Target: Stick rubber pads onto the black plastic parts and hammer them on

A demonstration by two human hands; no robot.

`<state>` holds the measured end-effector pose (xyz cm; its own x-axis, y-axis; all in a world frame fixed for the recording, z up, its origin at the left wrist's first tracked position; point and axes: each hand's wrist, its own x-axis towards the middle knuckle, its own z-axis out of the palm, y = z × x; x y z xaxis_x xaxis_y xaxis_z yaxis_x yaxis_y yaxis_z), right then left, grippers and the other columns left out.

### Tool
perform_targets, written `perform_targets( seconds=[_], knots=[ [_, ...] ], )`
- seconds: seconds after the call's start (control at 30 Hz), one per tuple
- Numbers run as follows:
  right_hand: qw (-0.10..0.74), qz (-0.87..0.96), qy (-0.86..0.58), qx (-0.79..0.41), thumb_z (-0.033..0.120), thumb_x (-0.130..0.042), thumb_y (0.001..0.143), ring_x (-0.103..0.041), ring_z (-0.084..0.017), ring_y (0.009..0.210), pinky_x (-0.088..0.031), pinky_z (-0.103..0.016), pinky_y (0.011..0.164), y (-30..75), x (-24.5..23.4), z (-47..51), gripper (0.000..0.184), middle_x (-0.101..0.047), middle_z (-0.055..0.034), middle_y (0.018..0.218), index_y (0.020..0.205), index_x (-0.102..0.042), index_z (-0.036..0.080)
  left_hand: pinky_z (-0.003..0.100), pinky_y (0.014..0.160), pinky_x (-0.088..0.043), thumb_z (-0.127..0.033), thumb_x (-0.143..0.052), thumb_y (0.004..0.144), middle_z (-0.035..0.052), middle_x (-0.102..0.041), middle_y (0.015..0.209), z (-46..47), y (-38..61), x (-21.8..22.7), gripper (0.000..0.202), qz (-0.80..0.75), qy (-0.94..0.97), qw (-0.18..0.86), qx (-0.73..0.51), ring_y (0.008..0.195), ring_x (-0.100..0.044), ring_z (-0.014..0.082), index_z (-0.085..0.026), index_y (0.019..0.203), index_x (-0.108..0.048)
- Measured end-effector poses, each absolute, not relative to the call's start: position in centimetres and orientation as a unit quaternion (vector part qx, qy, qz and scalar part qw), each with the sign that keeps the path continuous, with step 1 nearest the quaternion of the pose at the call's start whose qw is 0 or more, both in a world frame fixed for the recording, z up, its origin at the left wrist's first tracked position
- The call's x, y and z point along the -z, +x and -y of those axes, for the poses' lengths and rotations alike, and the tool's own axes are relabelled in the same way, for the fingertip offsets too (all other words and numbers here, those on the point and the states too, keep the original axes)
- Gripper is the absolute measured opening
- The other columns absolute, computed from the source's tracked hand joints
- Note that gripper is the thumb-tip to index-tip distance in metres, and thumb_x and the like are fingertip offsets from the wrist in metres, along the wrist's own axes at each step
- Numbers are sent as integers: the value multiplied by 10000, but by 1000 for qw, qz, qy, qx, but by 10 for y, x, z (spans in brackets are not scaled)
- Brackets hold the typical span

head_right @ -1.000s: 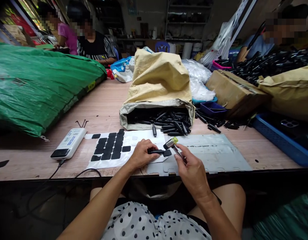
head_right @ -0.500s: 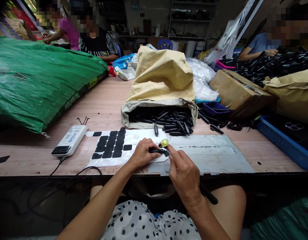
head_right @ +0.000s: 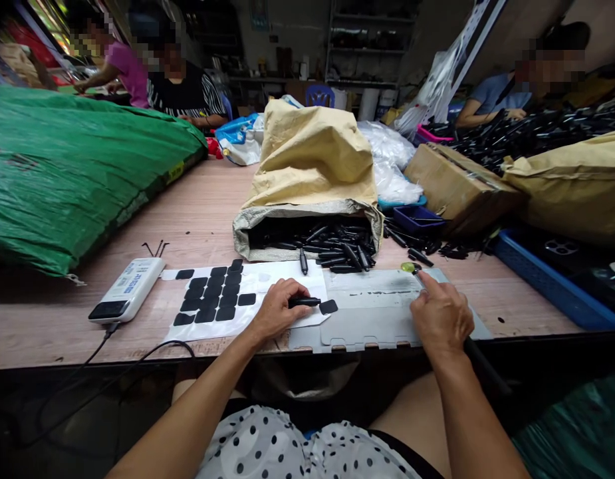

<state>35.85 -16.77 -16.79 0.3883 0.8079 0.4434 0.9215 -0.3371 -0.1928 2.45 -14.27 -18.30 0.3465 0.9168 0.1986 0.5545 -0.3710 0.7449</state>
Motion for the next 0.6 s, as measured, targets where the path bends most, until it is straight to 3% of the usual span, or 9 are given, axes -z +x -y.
perform_targets(
  seconds=[0.1,0.23,0.27,0.33,0.4,0.5,0.6],
  knots=[
    [193,533,-814,129,202,-522,847,-573,-329,894,-420,-433,714,381,181,158,452,-677,-179,1031,1243,-738,198,363,858,-394,-244,-743,830,-18,-703,947,143,24,183,128,-477,767,297,-310,935,-557,209,-239,938,-675],
    [276,569,-753,182,280,-548,875,-546,-357,989,-419,-480,771,351,184,162,351,-638,-199,1097,1146,-744,173,367,864,-398,-253,-723,851,-14,-712,958,143,24,182,107,-476,769,296,-308,946,-563,214,-243,947,-677],
    [297,605,-721,161,313,-556,893,-554,-328,970,-429,-461,782,334,182,164,319,-644,-173,1059,1122,-733,179,367,863,-401,-257,-721,853,-12,-713,959,143,25,182,105,-476,770,295,-306,946,-565,215,-243,947,-676],
    [324,705,-631,-2,357,-552,934,-575,-245,882,-454,-382,768,294,176,168,276,-664,-99,961,1114,-682,192,365,862,-405,-267,-720,856,-7,-714,964,144,25,181,113,-478,772,290,-303,949,-567,217,-243,956,-673],
    [298,763,-562,-111,393,-575,944,-562,-211,838,-452,-342,755,257,171,170,241,-657,-56,894,1091,-648,216,363,863,-407,-285,-720,863,-4,-711,966,144,25,181,121,-476,774,284,-305,947,-568,217,-240,965,-671],
    [247,810,-522,-98,363,-556,965,-515,-219,839,-405,-349,762,222,169,168,172,-635,-50,828,906,-618,215,358,862,-410,-305,-704,887,2,-705,962,145,25,183,115,-471,775,278,-318,940,-567,213,-232,968,-668],
    [258,810,-515,-107,307,-496,994,-492,-215,835,-381,-346,759,215,171,163,179,-632,-48,838,867,-582,215,359,870,-417,-316,-687,907,15,-708,1011,145,25,187,174,-476,769,271,-331,962,-567,217,-234,1060,-669]
  ],
)
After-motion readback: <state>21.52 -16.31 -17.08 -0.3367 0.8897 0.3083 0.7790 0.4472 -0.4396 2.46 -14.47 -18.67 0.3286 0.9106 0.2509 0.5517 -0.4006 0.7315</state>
